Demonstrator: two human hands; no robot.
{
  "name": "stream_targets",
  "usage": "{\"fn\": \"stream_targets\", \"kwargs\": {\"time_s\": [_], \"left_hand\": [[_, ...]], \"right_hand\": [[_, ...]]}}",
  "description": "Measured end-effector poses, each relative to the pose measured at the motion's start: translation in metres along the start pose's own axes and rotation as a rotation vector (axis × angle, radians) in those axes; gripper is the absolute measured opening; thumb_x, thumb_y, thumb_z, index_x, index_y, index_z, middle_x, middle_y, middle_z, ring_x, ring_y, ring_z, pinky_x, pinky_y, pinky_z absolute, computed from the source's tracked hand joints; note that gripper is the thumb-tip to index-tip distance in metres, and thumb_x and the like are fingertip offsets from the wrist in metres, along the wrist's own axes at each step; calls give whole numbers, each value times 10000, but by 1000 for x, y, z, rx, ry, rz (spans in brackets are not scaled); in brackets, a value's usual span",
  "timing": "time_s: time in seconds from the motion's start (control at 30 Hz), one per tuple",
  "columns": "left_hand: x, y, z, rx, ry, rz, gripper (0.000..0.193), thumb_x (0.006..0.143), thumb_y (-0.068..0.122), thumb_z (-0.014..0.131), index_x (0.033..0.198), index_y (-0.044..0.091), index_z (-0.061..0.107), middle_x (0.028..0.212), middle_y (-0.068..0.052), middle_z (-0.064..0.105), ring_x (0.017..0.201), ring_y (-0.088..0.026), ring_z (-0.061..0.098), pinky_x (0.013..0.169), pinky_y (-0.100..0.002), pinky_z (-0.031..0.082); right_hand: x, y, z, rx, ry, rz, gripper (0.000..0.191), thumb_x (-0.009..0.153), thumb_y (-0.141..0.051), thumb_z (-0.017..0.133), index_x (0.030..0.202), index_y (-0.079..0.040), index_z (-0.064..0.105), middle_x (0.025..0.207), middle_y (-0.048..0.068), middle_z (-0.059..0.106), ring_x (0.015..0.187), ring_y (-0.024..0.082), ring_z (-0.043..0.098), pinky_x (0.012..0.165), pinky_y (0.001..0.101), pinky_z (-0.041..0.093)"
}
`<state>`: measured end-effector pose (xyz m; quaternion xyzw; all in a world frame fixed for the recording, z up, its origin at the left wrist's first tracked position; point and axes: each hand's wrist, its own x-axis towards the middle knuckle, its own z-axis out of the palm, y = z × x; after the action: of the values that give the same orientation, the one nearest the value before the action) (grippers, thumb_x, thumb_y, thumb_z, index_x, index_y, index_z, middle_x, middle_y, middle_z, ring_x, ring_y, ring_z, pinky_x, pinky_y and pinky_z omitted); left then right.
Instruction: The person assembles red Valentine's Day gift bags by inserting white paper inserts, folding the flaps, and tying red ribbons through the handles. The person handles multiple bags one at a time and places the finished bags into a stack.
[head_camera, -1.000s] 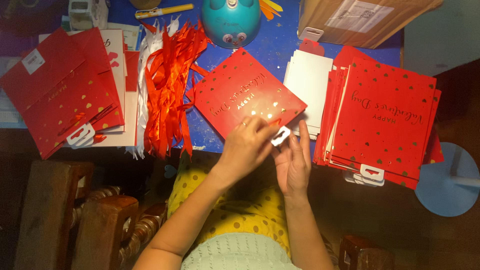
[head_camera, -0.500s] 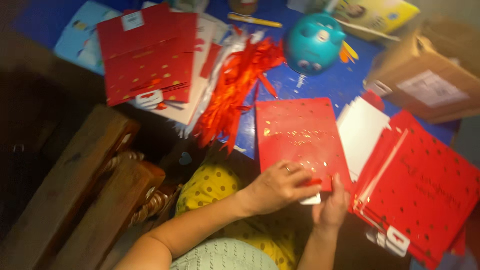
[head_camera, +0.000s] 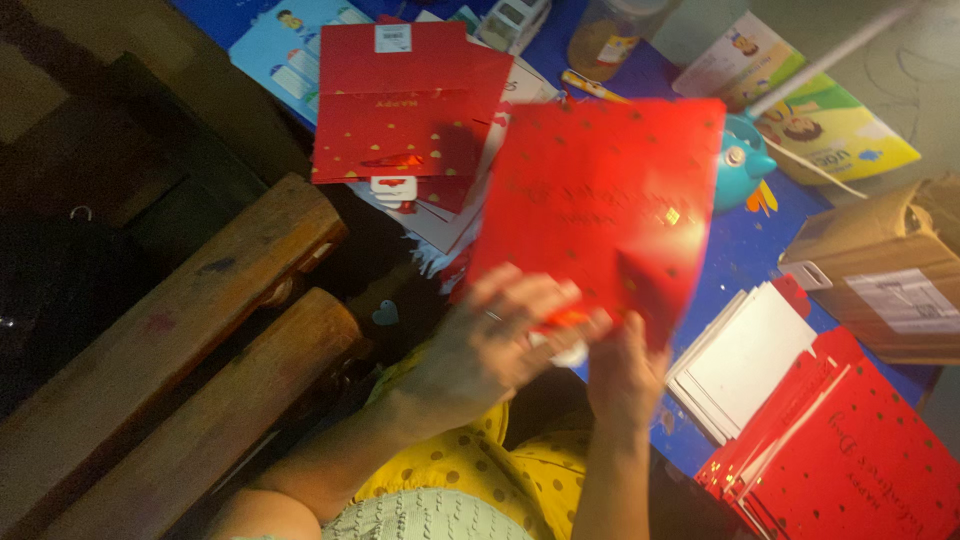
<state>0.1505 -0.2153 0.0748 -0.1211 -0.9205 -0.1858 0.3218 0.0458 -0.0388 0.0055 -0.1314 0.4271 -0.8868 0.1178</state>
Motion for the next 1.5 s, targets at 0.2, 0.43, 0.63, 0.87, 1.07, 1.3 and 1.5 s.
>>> {"fn": "stream_targets", "kwargs": {"time_s": [0.2, 0.43, 0.63, 0.87, 1.07, 1.3, 1.5], "left_hand": [[-18, -44, -44, 106, 102, -341, 599, 894, 8, 663, 1462, 173, 569, 1477, -97, 501, 1411, -285, 500, 1221, -569, 374], [-29, -85, -20, 107, 108, -490, 565, 891, 111, 707, 1435, 69, 560, 1509, -237, 413, 1415, -405, 423, 1162, -603, 348], [-26, -84, 18, 73, -23, -505, 561, 884, 172, 709, 1421, 87, 570, 1521, -220, 415, 1444, -390, 383, 1159, -685, 231], [-9, -49, 42, 87, -127, -480, 539, 853, 166, 679, 1382, 115, 589, 1536, -152, 434, 1485, -352, 331, 1153, -742, 136], [13, 9, 86, -78, -260, -338, 659, 844, 151, 678, 1465, 46, 486, 1520, -159, 454, 1485, -337, 332, 1203, -676, 139], [51, 93, 150, -309, -381, -132, 764, 865, 201, 706, 1532, 30, 375, 1560, -186, 424, 1489, -368, 335, 1201, -617, 181], [85, 157, 192, -519, -461, -30, 750, 907, 227, 708, 1542, 30, 363, 1573, -211, 411, 1489, -408, 330, 1191, -619, 204]], "right_hand": [[48, 80, 85, -143, -151, 136, 316, 1116, -141, 505, 1403, -8, 520, 1237, 122, 679, 1014, 202, 698, 780, 348, 625], [56, 118, 115, -249, -96, 354, 552, 1037, -208, 498, 1548, -106, 318, 1242, 106, 648, 955, 160, 708, 667, 269, 584], [35, 110, 72, -302, -118, 339, 555, 1049, -170, 551, 1559, -22, 392, 1371, 133, 630, 925, 118, 651, 781, 262, 576], [27, 93, 39, -279, -132, 182, 542, 1062, -106, 574, 1564, -7, 398, 1384, 137, 578, 1136, 157, 612, 981, 294, 513], [18, 37, -10, -380, 54, 27, 602, 1034, -82, 555, 1578, -60, 300, 1377, 169, 585, 1257, 205, 578, 1055, 334, 495], [-1, -54, -100, -569, 274, -105, 587, 1035, -79, 561, 1574, -32, 335, 1494, 182, 517, 1392, 243, 494, 1128, 360, 443], [-29, -129, -156, -896, 384, -309, 591, 1082, -119, 556, 1606, -4, 307, 1534, 225, 515, 1489, 320, 455, 1252, 429, 319]]}}
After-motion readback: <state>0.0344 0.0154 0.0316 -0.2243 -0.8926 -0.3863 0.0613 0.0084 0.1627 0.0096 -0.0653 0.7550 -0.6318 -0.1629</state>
